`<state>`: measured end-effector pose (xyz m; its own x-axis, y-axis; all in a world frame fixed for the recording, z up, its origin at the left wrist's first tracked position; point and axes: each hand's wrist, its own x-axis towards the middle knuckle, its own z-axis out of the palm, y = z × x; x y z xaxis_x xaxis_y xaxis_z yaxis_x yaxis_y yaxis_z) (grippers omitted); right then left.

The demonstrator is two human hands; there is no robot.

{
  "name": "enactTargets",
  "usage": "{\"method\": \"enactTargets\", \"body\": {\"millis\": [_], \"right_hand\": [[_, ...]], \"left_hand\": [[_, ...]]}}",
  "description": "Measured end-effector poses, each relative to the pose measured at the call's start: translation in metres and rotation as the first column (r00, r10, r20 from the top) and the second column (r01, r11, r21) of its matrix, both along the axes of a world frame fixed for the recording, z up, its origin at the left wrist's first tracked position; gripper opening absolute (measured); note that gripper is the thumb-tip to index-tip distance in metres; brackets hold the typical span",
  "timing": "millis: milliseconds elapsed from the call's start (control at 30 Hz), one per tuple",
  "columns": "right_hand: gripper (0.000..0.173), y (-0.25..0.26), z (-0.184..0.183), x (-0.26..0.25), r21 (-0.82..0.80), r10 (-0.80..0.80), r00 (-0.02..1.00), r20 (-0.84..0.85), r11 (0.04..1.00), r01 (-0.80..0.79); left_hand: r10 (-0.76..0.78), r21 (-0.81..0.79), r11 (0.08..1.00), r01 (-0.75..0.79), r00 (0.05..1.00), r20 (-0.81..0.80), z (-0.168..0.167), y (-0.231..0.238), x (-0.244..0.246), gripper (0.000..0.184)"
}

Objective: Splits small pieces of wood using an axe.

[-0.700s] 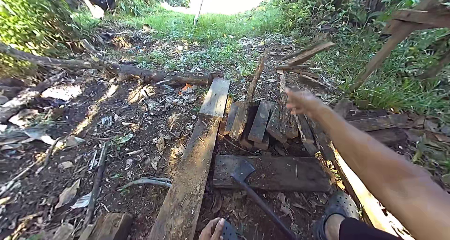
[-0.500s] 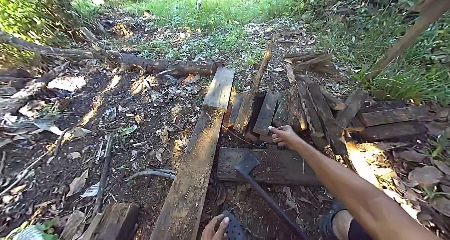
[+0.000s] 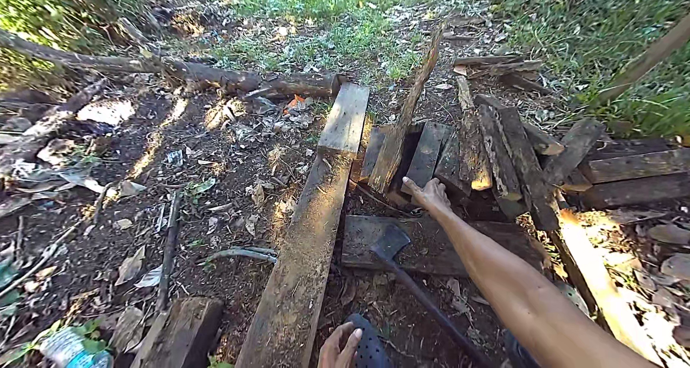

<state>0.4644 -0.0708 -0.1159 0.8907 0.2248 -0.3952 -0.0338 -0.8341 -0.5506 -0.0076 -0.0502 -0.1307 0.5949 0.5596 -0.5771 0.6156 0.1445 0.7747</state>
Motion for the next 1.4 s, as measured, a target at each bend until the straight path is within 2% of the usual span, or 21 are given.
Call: {"method": "enactTargets", "body": {"millis": [100, 167, 300, 467, 567, 600, 633, 700, 767, 867, 933, 1000, 1133, 1200, 1300, 1400], "right_hand": [[0.13, 0.008, -0.007, -0.004, -0.06, -0.032, 0.997, 0.075, 0.998, 0.037], [0.13, 0.015, -0.007, -0.006, -0.073, -0.037, 0.995, 0.096, 0.996, 0.044], [0.117, 0.022, -0.008, -0.001, -0.054, -0.077, 0.99, 0.115, 0.995, 0.084], [0.098, 0.019, -0.002, 0.009, -0.043, -0.082, 0.996, 0.039, 0.996, 0.084], [0.087, 0.002, 0.021, 0.003, -0.044, -0.069, 0.997, -0.02, 0.997, 0.068], [0.085, -0.007, 0.032, -0.004, 0.021, -0.078, 0.995, -0.056, 0.997, 0.08], [0.087, -0.019, 0.042, -0.012, 0.156, -0.112, 0.985, -0.132, 0.979, 0.132], [0.089, -0.047, 0.055, -0.028, 0.408, -0.134, 0.932, -0.338, 0.871, 0.274], [0.082, -0.077, 0.069, -0.047, 0.511, -0.09, 0.88, -0.467, 0.784, 0.351], [0.067, -0.122, 0.095, -0.093, 0.565, 0.0, 0.811, -0.585, 0.718, 0.408], [0.061, -0.142, 0.105, -0.127, 0.572, 0.041, 0.777, -0.628, 0.701, 0.426], [0.057, -0.154, 0.105, -0.156, 0.57, 0.077, 0.753, -0.653, 0.704, 0.423], [0.054, -0.169, 0.108, -0.189, 0.568, 0.115, 0.72, -0.684, 0.704, 0.427], [0.055, -0.176, 0.108, -0.196, 0.557, 0.126, 0.707, -0.696, 0.717, 0.42], [0.057, -0.183, 0.106, -0.206, 0.54, 0.181, 0.728, -0.661, 0.788, 0.295], [0.06, -0.19, 0.106, -0.21, 0.495, 0.232, 0.723, -0.651, 0.852, 0.172]], "left_hand": [[-0.014, 0.012, 1.0, 0.013, 1.0, 0.012, 0.0, -0.001, 0.0, 0.052], [-0.015, 0.026, 1.0, 0.015, 1.0, 0.026, -0.001, -0.001, -0.002, 0.051], [0.007, 0.045, 0.999, -0.01, 0.998, 0.06, 0.0, 0.0, -0.001, 0.05], [0.015, 0.067, 0.998, -0.02, 0.997, 0.075, 0.002, 0.005, 0.004, 0.051], [0.021, 0.1, 0.995, -0.03, 0.996, 0.089, 0.014, 0.012, 0.009, 0.051], [0.019, 0.113, 0.993, -0.03, 0.995, 0.097, 0.018, 0.014, 0.011, 0.051], [0.015, 0.127, 0.991, -0.029, 0.994, 0.106, 0.021, 0.017, 0.014, 0.051], [-0.001, 0.161, 0.987, -0.019, 0.993, 0.121, 0.03, 0.025, 0.022, 0.053], [-0.031, 0.23, 0.973, -0.005, 0.988, 0.152, 0.045, 0.032, 0.037, 0.054], [-0.145, 0.376, 0.925, 0.06, 0.969, 0.201, 0.072, 0.034, 0.066, 0.052], [-0.251, 0.475, 0.873, 0.111, 0.937, 0.243, 0.085, 0.032, 0.093, 0.054], [-0.386, 0.582, 0.784, 0.215, 0.904, 0.186, 0.101, 0.025, 0.118, 0.064], [-0.635, 0.837, 0.421, 0.349, 0.773, -0.003, 0.114, 0.007, 0.155, 0.084], [-0.713, 0.871, 0.264, 0.415, 0.692, -0.113, 0.112, 0.002, 0.169, 0.091], [-0.772, 0.891, 0.155, 0.428, 0.615, -0.161, 0.096, -0.002, 0.18, 0.08], [-0.823, 0.902, 0.112, 0.417, 0.548, -0.151, 0.076, 0.0, 0.181, 0.064]]}}
